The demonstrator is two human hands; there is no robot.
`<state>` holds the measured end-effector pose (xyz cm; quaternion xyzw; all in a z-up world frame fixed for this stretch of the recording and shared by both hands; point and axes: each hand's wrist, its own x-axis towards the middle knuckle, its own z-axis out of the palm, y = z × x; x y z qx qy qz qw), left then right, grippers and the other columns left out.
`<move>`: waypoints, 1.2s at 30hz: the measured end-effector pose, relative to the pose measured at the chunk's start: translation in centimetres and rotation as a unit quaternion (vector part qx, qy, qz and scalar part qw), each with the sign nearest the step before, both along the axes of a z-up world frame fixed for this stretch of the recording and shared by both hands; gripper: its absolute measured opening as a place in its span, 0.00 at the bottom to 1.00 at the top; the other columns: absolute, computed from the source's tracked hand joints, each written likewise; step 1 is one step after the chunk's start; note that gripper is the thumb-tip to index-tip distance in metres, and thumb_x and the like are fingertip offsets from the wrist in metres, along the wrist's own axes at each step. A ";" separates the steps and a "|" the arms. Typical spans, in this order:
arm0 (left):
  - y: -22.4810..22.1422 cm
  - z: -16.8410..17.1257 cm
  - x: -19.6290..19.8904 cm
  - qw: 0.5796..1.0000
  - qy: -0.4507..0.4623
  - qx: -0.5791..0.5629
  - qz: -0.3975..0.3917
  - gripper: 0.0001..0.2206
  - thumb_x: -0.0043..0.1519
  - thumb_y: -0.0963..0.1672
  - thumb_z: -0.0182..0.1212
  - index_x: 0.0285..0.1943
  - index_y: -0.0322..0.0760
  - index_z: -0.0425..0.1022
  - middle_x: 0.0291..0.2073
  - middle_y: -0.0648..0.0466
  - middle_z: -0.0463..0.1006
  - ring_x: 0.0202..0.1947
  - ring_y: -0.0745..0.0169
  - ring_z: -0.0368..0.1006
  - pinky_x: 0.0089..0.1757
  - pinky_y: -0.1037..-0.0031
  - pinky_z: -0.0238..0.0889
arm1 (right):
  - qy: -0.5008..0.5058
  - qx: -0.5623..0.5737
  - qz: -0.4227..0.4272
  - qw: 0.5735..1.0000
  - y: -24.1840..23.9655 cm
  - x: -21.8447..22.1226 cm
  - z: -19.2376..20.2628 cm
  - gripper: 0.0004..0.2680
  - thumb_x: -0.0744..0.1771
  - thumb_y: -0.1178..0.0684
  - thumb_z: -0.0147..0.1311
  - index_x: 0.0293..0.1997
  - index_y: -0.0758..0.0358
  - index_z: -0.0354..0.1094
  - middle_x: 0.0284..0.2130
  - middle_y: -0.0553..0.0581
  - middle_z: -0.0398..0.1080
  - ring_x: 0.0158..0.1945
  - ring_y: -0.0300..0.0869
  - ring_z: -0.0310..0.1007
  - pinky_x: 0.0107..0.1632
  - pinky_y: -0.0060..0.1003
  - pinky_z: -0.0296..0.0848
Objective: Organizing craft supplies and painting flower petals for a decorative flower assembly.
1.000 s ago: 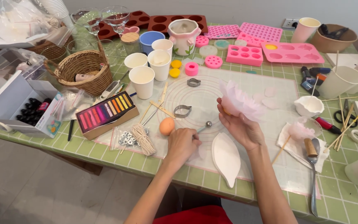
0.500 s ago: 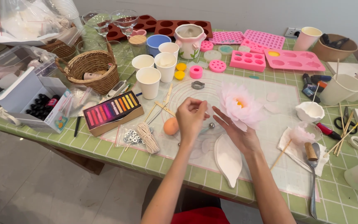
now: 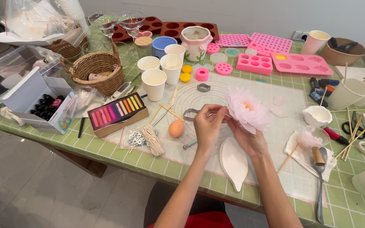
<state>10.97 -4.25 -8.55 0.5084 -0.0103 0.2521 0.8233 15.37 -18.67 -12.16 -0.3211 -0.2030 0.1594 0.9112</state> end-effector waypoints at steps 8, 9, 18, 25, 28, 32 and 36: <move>-0.6 -1.3 -0.9 0.998 -0.025 0.040 -0.037 0.12 0.65 0.38 0.59 0.56 0.24 0.75 0.44 0.49 0.81 0.40 0.66 0.81 0.44 0.76 0.75 | -0.015 0.048 0.003 0.999 -0.4 -0.1 0.2 0.27 0.64 0.60 0.64 0.71 0.63 0.55 0.65 0.64 0.63 0.69 0.53 0.62 0.75 0.46 0.57; -0.7 -1.5 -1.0 0.998 -0.029 0.050 -0.035 0.13 0.64 0.37 0.60 0.57 0.24 0.75 0.46 0.48 0.80 0.42 0.66 0.81 0.45 0.76 0.75 | -0.022 0.053 0.003 0.998 -0.3 -0.1 0.2 0.29 0.63 0.62 0.65 0.72 0.62 0.53 0.66 0.64 0.61 0.71 0.53 0.60 0.75 0.46 0.57; -1.3 1.8 -3.1 0.949 -0.044 0.289 0.114 0.19 0.52 0.38 0.72 0.55 0.35 0.78 0.43 0.52 0.76 0.33 0.63 0.77 0.36 0.73 0.70 | -0.006 0.088 0.025 0.996 -0.4 0.0 -0.2 0.30 0.63 0.64 0.64 0.73 0.61 0.51 0.69 0.63 0.58 0.75 0.55 0.53 0.76 0.46 0.54; -1.2 2.0 -3.3 0.944 -0.062 0.303 0.120 0.14 0.56 0.39 0.72 0.51 0.33 0.79 0.41 0.52 0.76 0.32 0.63 0.77 0.35 0.73 0.70 | -0.013 0.106 0.058 0.993 -1.2 0.1 -1.1 0.32 0.63 0.62 0.66 0.75 0.63 0.50 0.71 0.66 0.55 0.75 0.53 0.54 0.76 0.46 0.53; -1.3 2.3 -3.7 0.947 -0.066 0.292 0.117 0.13 0.57 0.40 0.71 0.51 0.33 0.80 0.41 0.52 0.76 0.32 0.62 0.77 0.35 0.73 0.70 | -0.021 0.121 0.082 0.989 -1.2 0.0 -0.9 0.33 0.63 0.60 0.68 0.75 0.63 0.50 0.72 0.67 0.54 0.73 0.52 0.55 0.76 0.47 0.53; -1.7 2.7 -4.2 0.938 -0.085 0.305 0.139 0.13 0.58 0.40 0.71 0.51 0.33 0.80 0.40 0.53 0.76 0.33 0.61 0.77 0.36 0.72 0.71 | -0.043 0.108 0.084 0.990 -1.3 -0.5 -0.2 0.34 0.62 0.56 0.70 0.76 0.62 0.51 0.71 0.65 0.55 0.72 0.51 0.57 0.73 0.51 0.56; -1.9 2.9 -4.7 0.929 -0.092 0.317 0.168 0.12 0.58 0.40 0.71 0.51 0.34 0.82 0.39 0.53 0.75 0.34 0.60 0.77 0.36 0.70 0.70 | -0.054 0.119 0.107 0.986 -1.9 -0.5 -0.1 0.34 0.63 0.54 0.71 0.76 0.60 0.52 0.72 0.62 0.55 0.71 0.51 0.57 0.71 0.53 0.58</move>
